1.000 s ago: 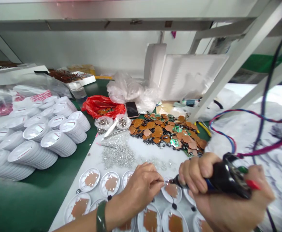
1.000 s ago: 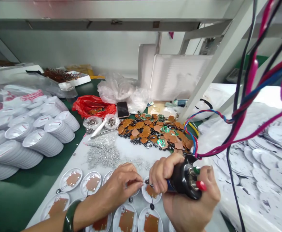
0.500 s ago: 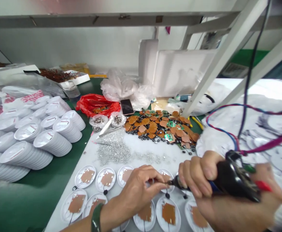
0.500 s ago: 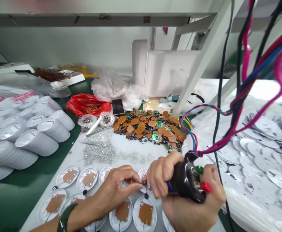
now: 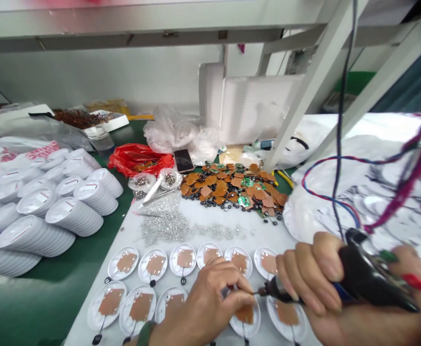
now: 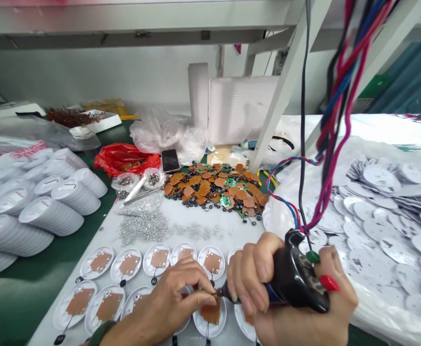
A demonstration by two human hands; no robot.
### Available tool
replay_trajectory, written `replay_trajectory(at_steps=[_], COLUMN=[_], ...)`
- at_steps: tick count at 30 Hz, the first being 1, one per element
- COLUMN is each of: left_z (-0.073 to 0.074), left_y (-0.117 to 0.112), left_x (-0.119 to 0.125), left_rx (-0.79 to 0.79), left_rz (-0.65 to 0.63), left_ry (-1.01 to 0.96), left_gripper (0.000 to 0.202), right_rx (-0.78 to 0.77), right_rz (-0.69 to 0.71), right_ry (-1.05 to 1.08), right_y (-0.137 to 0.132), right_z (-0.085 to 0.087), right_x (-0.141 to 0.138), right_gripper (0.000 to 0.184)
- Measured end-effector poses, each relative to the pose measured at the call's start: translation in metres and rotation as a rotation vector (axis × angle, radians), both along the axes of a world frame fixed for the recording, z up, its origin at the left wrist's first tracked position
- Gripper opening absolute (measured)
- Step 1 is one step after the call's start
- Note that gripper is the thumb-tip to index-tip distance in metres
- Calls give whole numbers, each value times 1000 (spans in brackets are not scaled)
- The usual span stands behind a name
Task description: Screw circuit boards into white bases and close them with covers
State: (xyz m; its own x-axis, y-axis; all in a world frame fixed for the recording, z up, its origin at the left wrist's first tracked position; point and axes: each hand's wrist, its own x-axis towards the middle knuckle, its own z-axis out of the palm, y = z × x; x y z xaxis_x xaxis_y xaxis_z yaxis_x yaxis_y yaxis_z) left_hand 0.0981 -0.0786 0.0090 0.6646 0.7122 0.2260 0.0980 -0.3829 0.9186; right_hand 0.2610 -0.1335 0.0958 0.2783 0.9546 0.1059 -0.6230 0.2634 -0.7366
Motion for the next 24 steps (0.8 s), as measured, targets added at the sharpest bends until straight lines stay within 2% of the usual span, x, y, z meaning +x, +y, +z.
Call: replay_trajectory(at_steps=[5,8,11,14,20,22,24], left_z=[0,-8,-18,-24,-41,-48,-51], left_y=[-2,-6,-13,-18,-18,-19,-20], left_x=[2,3,3,1,-15,-19,-22], left_rx=[-65,-93,-41,161,819,955,1024], left_rz=[33,40,62,76,101,74,76], left_ry=[27,-18,-57,-54,58,99,129], left_gripper=[17,16,8,13,21,21,17], right_rx=[30,51,74,68,-67,-101,-110], right_rz=[43,85,198,254,234,241,246], right_ry=[23,14,-52,-90,-79,-75,-68], right_y=[-5,-7,-11,-16,-17,-14,-11], right_z=[-5,-8,-18,-28,-31,-33,-38], right_x=[1,2,8,16,15,9,3], right_gripper=[69,70,71,75,62,59,58])
